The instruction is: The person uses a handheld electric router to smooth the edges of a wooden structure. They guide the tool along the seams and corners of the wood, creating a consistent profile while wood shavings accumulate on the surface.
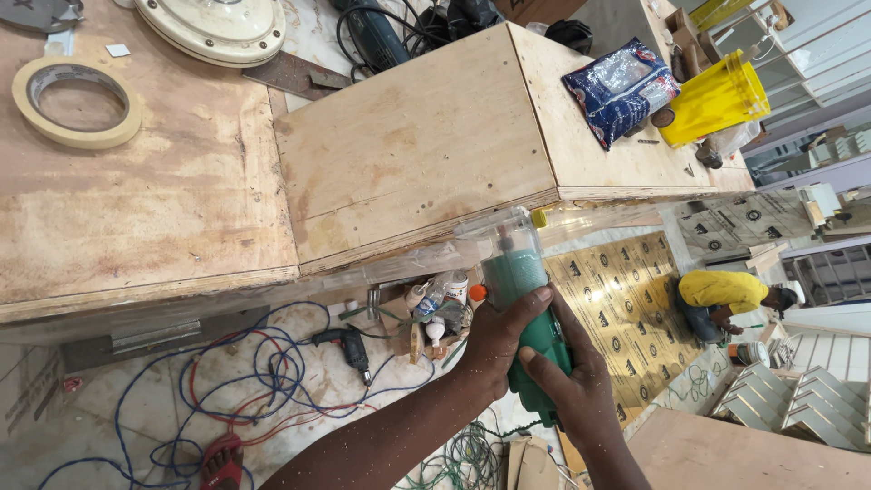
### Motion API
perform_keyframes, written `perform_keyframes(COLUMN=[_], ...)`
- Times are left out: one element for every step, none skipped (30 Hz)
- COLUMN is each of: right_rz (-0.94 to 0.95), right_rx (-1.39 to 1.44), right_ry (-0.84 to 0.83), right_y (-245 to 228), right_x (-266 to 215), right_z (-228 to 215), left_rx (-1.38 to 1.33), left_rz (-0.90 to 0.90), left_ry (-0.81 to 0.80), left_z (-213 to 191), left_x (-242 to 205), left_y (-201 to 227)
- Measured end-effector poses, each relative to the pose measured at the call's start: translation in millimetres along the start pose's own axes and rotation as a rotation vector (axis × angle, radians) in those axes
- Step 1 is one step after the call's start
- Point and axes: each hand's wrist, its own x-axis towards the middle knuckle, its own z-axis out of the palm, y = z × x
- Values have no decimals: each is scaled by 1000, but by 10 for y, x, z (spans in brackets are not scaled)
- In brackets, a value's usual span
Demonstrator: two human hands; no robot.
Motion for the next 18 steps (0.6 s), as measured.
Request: perform_keyframes(right_rz=[24,47,71,76,81,86,77,69,61,56,51,44,44,45,45,51,56,63], right_rx=[-3,-5,-8,1,10,20,23,27,30,22,14,5,-8,-21,-34,-24,-15,-6], right_ry=[3,6,10,10,10,10,7,5,3,3,3,1,3,5,7,6,4,4], right_y=[-5,-9,-13,-15,-15,-14,-13,-9,-6,-3,0,0,0,1,3,4,5,8], right_x=[1,-2,-1,0,-4,-7,-8,-11,-10,-13,-21,-17,-12,-10,-9,-8,-6,-9], right_z=[1,2,5,9,12,14,15,18,18,16,15,13,14,13,11,13,15,15], left_rx=[2,5,8,10,12,14,11,9,6,5,4,2,-2,-6,-11,-10,-9,-9], left_rz=[-2,-4,-5,-11,-16,-21,-11,-2,7,3,-1,-3,2,7,12,8,5,0], left_ry=[2,4,5,10,14,18,13,8,3,8,14,19,14,9,4,5,5,6], left_z=[-2,-5,-7,-10,-12,-15,-18,-22,-25,-27,-28,-28,-30,-31,-32,-34,-37,-39], left_x=[-2,-4,-5,-5,-6,-6,-5,-7,-7,-4,0,7,9,7,7,7,6,4], left_y=[2,4,5,5,4,5,5,3,-1,-7,-11,-11,-13,-17,-21,-20,-19,-22])
